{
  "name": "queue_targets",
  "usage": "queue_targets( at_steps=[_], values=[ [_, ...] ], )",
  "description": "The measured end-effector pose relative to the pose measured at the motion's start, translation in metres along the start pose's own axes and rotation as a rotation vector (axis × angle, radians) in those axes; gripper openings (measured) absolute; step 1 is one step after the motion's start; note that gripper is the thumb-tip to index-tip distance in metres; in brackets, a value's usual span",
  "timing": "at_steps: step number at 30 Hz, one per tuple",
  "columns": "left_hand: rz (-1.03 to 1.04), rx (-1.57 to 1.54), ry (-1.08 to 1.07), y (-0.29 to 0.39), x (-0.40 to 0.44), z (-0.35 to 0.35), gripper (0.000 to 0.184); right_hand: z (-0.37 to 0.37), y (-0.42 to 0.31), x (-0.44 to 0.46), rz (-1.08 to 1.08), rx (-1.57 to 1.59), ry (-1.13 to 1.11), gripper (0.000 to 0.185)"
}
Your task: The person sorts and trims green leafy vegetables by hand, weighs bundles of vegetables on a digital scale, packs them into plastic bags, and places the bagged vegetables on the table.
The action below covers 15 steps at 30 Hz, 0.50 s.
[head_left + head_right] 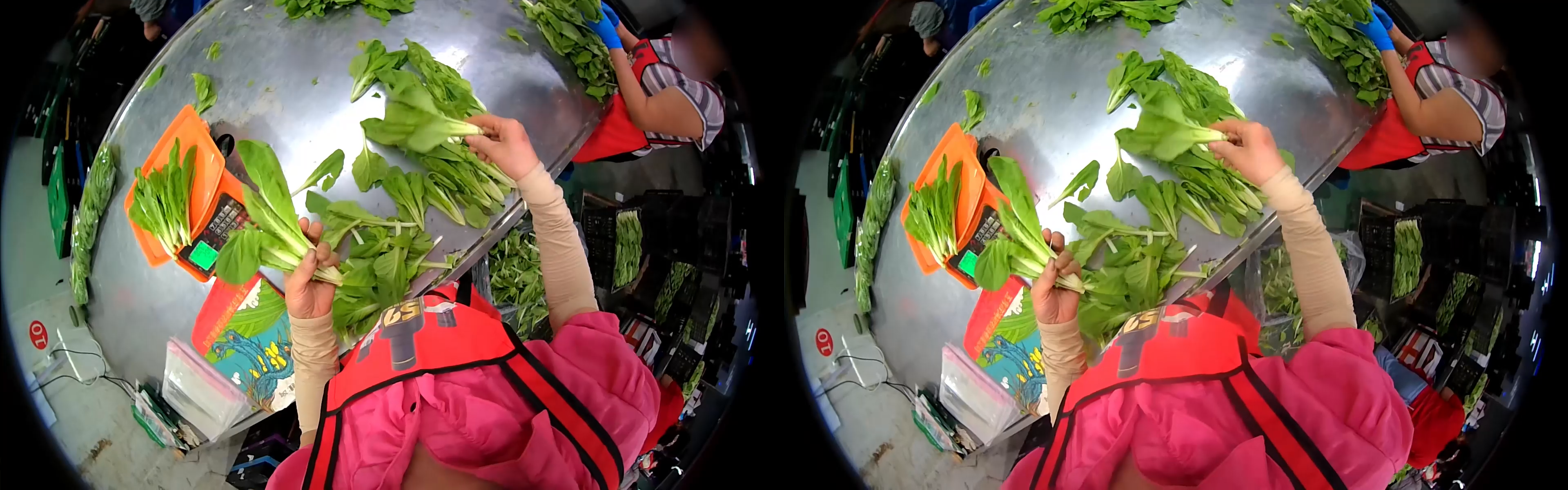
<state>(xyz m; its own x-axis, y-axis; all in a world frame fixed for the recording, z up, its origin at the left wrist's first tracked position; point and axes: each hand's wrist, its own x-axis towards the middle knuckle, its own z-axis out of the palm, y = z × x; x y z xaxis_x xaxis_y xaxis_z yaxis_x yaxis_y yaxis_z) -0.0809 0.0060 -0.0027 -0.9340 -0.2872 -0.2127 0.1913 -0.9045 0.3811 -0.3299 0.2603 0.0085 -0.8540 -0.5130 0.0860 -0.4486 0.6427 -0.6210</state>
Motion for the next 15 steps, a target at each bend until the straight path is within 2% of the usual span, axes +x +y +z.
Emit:
queue_targets(
  at_steps=[2,3,4,6,10,11,12,14,15],
  values=[
    [0.007,-0.058,-0.040,-0.003,0.000,-0.005,0.049,0.004,0.004,-0.011,0.347,0.593,-0.165,0.029],
    [0.003,-0.103,-0.041,-0.006,-0.001,-0.005,0.047,0.007,-0.002,-0.019,0.349,0.615,-0.143,0.030],
    [-0.002,-0.148,-0.031,-0.009,-0.006,-0.005,0.046,0.008,-0.009,-0.028,0.345,0.613,-0.157,0.030],
    [0.019,-0.128,-0.002,-0.013,-0.012,0.000,0.044,0.002,-0.043,-0.039,0.235,0.724,0.047,0.032],
    [0.009,-0.090,0.059,-0.022,-0.024,-0.004,0.038,-0.005,-0.076,-0.036,0.059,0.819,0.273,0.031],
    [0.010,-0.082,0.060,-0.024,-0.026,-0.006,0.038,-0.004,-0.070,-0.031,-0.010,0.443,0.261,0.029],
    [0.019,-0.072,0.058,-0.024,-0.024,-0.005,0.038,-0.003,-0.071,-0.035,-0.022,0.441,0.272,0.029],
    [0.037,-0.071,0.095,-0.027,-0.032,0.001,0.037,0.002,-0.087,-0.051,0.009,0.696,0.278,0.028],
    [0.055,-0.014,0.088,-0.028,-0.034,0.004,0.038,0.006,-0.095,-0.056,-0.026,0.640,0.274,0.031]
  ],
)
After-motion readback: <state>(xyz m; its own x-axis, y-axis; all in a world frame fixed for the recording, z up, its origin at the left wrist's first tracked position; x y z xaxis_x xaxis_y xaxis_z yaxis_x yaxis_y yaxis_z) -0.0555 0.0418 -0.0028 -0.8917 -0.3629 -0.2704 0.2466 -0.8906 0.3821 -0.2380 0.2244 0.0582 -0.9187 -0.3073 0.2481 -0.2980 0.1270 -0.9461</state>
